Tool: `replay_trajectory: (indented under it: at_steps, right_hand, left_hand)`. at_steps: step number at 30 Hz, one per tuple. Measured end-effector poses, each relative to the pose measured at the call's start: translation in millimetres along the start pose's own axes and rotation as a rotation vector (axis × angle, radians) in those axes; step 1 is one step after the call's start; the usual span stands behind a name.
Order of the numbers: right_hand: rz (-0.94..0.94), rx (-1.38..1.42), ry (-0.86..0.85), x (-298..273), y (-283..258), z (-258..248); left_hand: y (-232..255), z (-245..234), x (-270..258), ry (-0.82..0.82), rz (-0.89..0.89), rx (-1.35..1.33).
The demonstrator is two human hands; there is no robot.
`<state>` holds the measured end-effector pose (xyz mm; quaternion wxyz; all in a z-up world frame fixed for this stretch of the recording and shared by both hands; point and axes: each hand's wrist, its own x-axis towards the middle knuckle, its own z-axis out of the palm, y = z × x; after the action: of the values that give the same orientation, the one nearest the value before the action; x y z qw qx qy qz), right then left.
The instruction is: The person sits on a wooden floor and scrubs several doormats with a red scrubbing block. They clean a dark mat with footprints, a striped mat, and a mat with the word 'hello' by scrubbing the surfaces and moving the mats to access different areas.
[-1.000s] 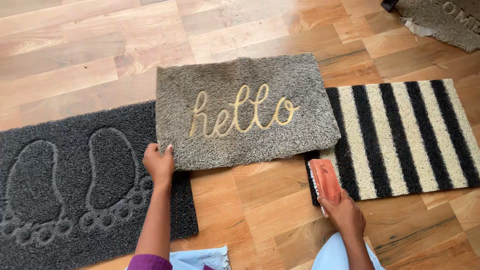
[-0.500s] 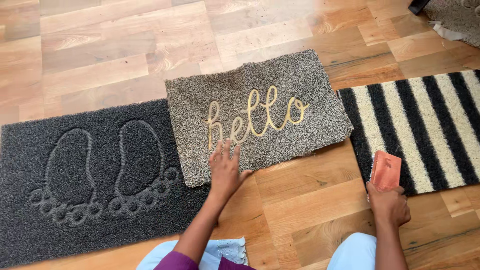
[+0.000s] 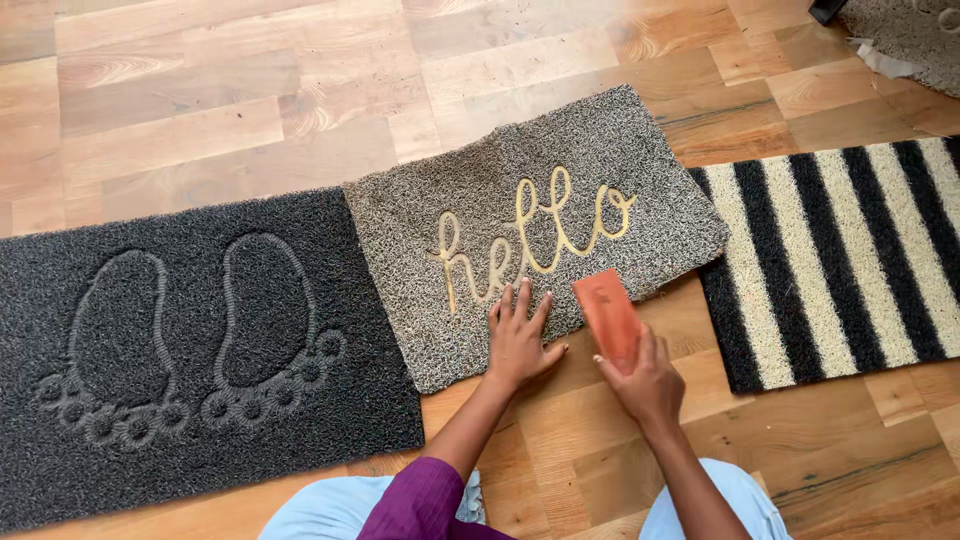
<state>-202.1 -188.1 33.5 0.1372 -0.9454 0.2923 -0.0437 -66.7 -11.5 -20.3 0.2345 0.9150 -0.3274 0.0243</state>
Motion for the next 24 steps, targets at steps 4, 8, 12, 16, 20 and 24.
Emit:
replay_trajectory:
  at_steps: [4,8,12,16,20,24]
  right_hand:
    - [-0.03,-0.007,-0.071,12,-41,21]
    - [-0.034,0.007,-0.033,11,-57,28]
    - [-0.252,0.073,-0.031,-12,-79,29]
    - [-0.409,0.068,-0.116,-19,-104,34]
    - [-0.246,-0.078,-0.069,32,-74,31]
    - [0.026,-0.155,-0.053,96,-36,28]
  left_hand:
    - [-9,-10,-3,-0.126,0.023,-0.035]
    - [-19,-46,-27,-0.303,-0.069,0.05]
    - [-46,-89,-75,-0.308,-0.065,0.14]
    - [-43,-89,-87,-0.391,-0.153,0.046]
    - [-50,-88,-88,-0.356,-0.113,0.035]
    - [-49,-87,-85,-0.362,-0.135,0.001]
